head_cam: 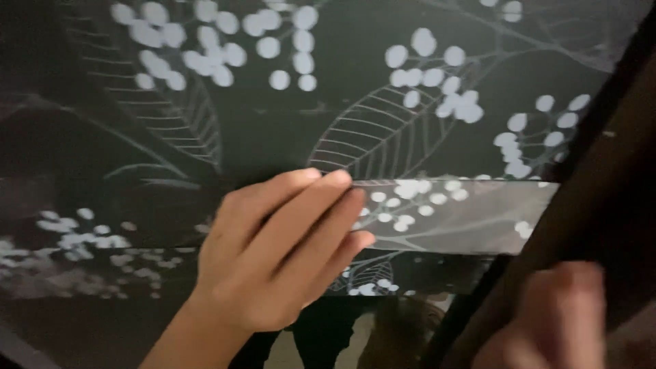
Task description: Cutting and applying decorative film to a glass surface to complete a pattern.
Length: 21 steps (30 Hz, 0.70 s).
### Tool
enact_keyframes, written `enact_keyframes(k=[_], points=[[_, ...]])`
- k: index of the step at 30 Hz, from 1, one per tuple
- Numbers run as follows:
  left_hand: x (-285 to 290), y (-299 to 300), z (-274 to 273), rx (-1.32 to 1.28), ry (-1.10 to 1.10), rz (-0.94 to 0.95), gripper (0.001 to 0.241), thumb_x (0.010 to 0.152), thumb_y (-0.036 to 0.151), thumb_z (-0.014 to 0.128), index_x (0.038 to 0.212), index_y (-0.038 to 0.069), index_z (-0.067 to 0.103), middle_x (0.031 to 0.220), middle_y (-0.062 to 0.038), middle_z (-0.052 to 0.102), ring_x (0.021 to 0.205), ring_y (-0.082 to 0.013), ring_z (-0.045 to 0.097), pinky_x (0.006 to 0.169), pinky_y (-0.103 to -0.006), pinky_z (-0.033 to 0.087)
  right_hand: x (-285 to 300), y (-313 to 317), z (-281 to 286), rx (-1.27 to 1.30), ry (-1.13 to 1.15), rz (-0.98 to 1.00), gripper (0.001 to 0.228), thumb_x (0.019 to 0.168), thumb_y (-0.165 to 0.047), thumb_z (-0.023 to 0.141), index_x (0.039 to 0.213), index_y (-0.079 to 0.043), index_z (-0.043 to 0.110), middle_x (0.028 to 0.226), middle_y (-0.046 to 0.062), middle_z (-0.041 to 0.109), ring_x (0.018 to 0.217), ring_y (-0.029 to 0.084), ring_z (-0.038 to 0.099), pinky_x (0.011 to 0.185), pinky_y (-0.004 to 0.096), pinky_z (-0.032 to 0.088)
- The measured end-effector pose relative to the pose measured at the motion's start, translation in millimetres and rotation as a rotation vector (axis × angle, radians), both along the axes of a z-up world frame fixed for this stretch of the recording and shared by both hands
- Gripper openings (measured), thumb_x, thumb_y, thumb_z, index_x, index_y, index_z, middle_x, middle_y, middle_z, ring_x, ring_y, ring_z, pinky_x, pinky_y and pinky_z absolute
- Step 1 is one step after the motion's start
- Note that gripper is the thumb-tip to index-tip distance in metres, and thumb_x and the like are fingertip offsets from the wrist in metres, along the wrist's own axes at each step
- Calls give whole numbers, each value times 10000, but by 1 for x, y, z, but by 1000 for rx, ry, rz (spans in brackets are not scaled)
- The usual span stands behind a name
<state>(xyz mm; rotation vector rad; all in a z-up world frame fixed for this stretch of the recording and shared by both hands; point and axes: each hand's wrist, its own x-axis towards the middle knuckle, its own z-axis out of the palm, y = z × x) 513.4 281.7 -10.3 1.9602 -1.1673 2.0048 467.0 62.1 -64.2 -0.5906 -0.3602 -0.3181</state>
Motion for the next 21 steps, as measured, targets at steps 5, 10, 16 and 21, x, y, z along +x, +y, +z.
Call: enact_keyframes(k=[5, 10, 16, 21], points=[[-5, -5, -2, 23, 107, 65, 321, 996, 206, 788, 1159, -67, 745, 1218, -196, 699, 1085, -341, 681, 962, -432, 639, 39, 16, -60, -1461, -402, -1253, 644, 935, -213, 634, 1511, -2, 438, 1669, 334, 252, 1588, 560, 251, 1323, 617, 214], [2, -15, -1, 28, 60, 127, 149, 1016, 172, 755, 1123, 78, 798, 1198, -131, 715, 1073, -296, 667, 911, -422, 598, 35, 26, -56, -1396, -271, -1348, 607, 926, -283, 651, 1463, -29, 525, 1607, 285, 421, 1540, 488, 399, 1273, 595, 323], [2, -16, -6, 37, 79, 214, 158, 1039, 240, 744, 1180, 260, 812, 1279, -18, 708, 1170, -254, 635, 927, -409, 495, 28, 35, -48, -1312, -85, -1365, 609, 841, -302, 723, 1379, -37, 617, 1506, 204, 567, 1504, 406, 450, 1262, 593, 326], [-6, -20, 2, 39, 192, 248, 175, 1011, 242, 749, 1176, 266, 804, 1293, -3, 716, 1185, -238, 626, 919, -406, 462, 36, 22, -49, -1097, -32, -1316, 470, 895, -102, 649, 1347, 17, 609, 1504, 236, 558, 1525, 447, 454, 1313, 591, 322]])
